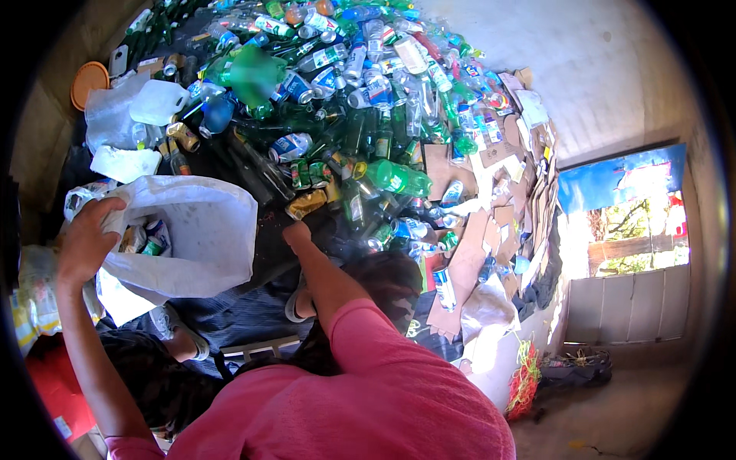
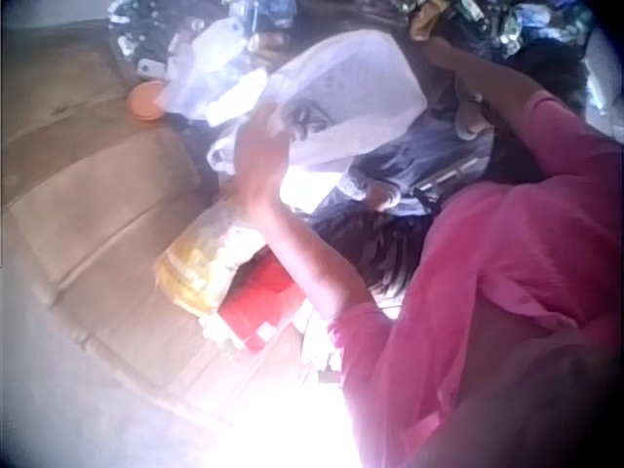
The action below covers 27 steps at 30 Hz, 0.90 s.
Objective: The person picks up plastic bottles and aluminum cans by hand from a pile on a tarp and places them into a white plastic bag.
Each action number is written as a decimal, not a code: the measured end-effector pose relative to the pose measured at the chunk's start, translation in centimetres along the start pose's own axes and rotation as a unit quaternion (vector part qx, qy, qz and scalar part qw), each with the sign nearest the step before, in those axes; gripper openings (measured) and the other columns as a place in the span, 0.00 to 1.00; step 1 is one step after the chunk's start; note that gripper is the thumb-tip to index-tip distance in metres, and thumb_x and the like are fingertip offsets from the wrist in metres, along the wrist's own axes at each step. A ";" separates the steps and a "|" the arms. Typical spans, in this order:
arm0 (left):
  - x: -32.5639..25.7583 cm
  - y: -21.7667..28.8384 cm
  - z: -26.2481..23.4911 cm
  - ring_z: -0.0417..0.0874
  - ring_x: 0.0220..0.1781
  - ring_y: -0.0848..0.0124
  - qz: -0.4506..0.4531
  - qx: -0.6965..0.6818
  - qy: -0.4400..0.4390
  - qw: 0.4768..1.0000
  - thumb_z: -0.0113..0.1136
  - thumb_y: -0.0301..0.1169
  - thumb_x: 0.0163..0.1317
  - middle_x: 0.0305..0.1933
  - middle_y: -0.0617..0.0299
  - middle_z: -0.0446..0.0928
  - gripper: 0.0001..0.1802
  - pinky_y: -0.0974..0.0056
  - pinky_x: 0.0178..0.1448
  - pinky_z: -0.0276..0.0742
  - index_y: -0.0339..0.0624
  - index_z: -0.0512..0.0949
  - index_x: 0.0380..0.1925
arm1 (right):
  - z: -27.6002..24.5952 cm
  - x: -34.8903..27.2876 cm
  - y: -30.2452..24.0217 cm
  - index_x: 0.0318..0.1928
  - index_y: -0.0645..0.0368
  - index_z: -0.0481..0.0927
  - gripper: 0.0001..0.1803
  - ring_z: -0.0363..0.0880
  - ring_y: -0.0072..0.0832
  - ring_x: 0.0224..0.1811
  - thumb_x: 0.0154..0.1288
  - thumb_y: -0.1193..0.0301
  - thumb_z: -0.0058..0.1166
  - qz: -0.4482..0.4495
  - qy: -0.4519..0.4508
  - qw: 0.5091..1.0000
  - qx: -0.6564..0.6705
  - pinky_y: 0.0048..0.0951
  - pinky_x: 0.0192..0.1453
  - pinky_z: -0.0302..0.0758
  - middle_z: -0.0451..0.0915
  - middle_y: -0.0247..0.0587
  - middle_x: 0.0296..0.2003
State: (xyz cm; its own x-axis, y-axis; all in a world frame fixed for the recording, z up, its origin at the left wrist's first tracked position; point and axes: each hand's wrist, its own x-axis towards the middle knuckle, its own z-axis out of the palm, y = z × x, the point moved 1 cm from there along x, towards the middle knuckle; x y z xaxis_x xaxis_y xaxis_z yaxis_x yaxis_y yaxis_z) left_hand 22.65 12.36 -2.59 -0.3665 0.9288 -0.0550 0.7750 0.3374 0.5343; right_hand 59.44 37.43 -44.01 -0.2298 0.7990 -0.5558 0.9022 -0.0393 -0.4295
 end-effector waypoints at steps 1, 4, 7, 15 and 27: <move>0.1 0.1 0.1 0.78 0.55 0.48 -0.011 0.004 -0.001 1.000 0.57 0.16 0.47 0.51 0.46 0.77 0.27 0.55 0.62 0.71 0.40 0.77 0.52 | 0.1 0.0 0.0 0.45 0.57 0.81 0.17 0.82 0.38 0.39 0.64 0.58 0.54 0.053 0.013 0.995 0.083 0.37 0.43 0.78 0.82 0.44 0.36; 0.5 0.4 0.2 0.77 0.58 0.49 -0.028 -0.005 -0.023 0.999 0.57 0.15 0.46 0.54 0.48 0.76 0.29 0.57 0.64 0.70 0.40 0.76 0.53 | 0.1 1.3 -0.4 0.44 0.57 0.80 0.18 0.79 0.36 0.37 0.64 0.57 0.56 0.173 0.051 0.942 0.284 0.37 0.40 0.77 0.81 0.43 0.37; 0.1 0.5 0.0 0.76 0.59 0.50 -0.032 0.001 -0.020 0.999 0.57 0.15 0.45 0.55 0.49 0.76 0.31 0.58 0.65 0.69 0.41 0.76 0.55 | 1.3 5.0 0.1 0.48 0.63 0.77 0.23 0.79 0.37 0.40 0.57 0.63 0.69 0.218 0.086 0.897 0.374 0.41 0.42 0.77 0.80 0.45 0.41; 0.4 2.0 -0.7 0.77 0.61 0.53 -0.071 0.000 -0.041 0.997 0.56 0.13 0.46 0.56 0.50 0.75 0.37 0.57 0.68 0.68 0.46 0.74 0.62 | 1.6 8.1 -0.9 0.62 0.63 0.72 0.39 0.76 0.41 0.62 0.52 0.64 0.75 0.312 0.157 0.815 0.463 0.46 0.55 0.76 0.78 0.45 0.59; 1.0 2.3 0.0 0.74 0.65 0.49 -0.020 0.030 -0.037 0.999 0.51 0.11 0.46 0.60 0.48 0.73 0.41 0.57 0.69 0.67 0.49 0.71 0.65 | 2.8 5.9 0.6 0.47 0.61 0.81 0.23 0.80 0.28 0.38 0.52 0.62 0.70 0.233 0.168 0.744 0.603 0.33 0.40 0.76 0.82 0.40 0.39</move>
State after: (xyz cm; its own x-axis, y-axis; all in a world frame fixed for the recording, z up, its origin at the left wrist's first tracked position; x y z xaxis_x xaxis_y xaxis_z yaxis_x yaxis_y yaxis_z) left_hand 24.04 14.07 -1.46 -0.3601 0.9225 -0.1387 0.7905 0.3807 0.4797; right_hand 57.62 40.46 -49.60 0.2930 0.6269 -0.7220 -0.1746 -0.7073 -0.6850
